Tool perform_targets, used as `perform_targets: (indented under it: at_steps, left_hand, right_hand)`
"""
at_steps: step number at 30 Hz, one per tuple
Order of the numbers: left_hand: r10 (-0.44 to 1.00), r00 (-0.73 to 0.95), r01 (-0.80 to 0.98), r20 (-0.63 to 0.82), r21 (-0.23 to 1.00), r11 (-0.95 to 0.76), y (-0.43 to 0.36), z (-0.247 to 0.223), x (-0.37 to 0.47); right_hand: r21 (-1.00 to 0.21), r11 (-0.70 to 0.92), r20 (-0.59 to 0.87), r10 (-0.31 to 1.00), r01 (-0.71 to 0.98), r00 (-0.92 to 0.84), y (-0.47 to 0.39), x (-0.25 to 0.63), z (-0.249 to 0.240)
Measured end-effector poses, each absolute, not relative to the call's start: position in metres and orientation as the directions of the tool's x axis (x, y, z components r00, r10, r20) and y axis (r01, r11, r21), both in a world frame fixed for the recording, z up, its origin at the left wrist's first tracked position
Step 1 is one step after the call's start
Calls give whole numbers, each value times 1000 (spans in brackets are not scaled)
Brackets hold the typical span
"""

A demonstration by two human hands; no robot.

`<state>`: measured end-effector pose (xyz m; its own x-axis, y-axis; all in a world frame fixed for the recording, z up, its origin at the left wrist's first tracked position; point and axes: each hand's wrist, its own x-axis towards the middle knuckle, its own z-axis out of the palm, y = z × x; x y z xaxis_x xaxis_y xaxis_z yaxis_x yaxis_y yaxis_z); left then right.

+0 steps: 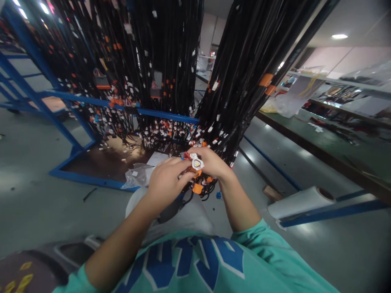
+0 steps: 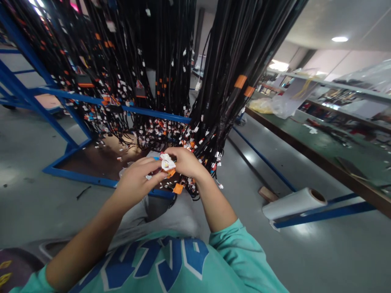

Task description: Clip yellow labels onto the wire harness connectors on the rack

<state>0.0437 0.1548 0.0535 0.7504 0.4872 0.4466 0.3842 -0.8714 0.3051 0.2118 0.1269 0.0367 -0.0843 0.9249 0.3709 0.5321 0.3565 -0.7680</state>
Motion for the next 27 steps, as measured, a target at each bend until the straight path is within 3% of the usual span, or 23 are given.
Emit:
perform_targets:
  at_steps: [3, 7, 10, 13, 17, 22, 27]
  left_hand:
    - [515, 717, 338, 470, 411, -847, 156, 52, 46]
    - [586, 707, 279, 396, 605, -746, 157, 51, 48]
    - [632, 743, 219, 221, 811, -542, 157, 51, 49]
    - [616, 786, 114, 53, 967, -228, 157, 51, 52]
    - [615, 788, 19, -40, 999, 40, 161, 46, 57]
    - [670, 742, -137, 6, 980, 143, 164, 36, 63]
    - [619, 782, -131, -64, 956, 264, 164, 37, 59]
  right_hand:
    - [-738, 322, 351, 934, 593, -70, 128, 213, 36]
    - [-567, 147, 285, 958, 810, 25, 126, 211, 34]
    - [-414, 90, 269, 963, 906, 27, 125, 210, 32]
    - [-297, 99, 311, 951, 950, -2, 126, 209, 30]
    - [-249, 38, 301, 953, 968, 40, 127, 206, 26]
    - [-240, -32, 252, 963, 970, 95, 124, 200, 27]
    - [-256, -45, 234, 966, 966, 107, 123, 200, 28]
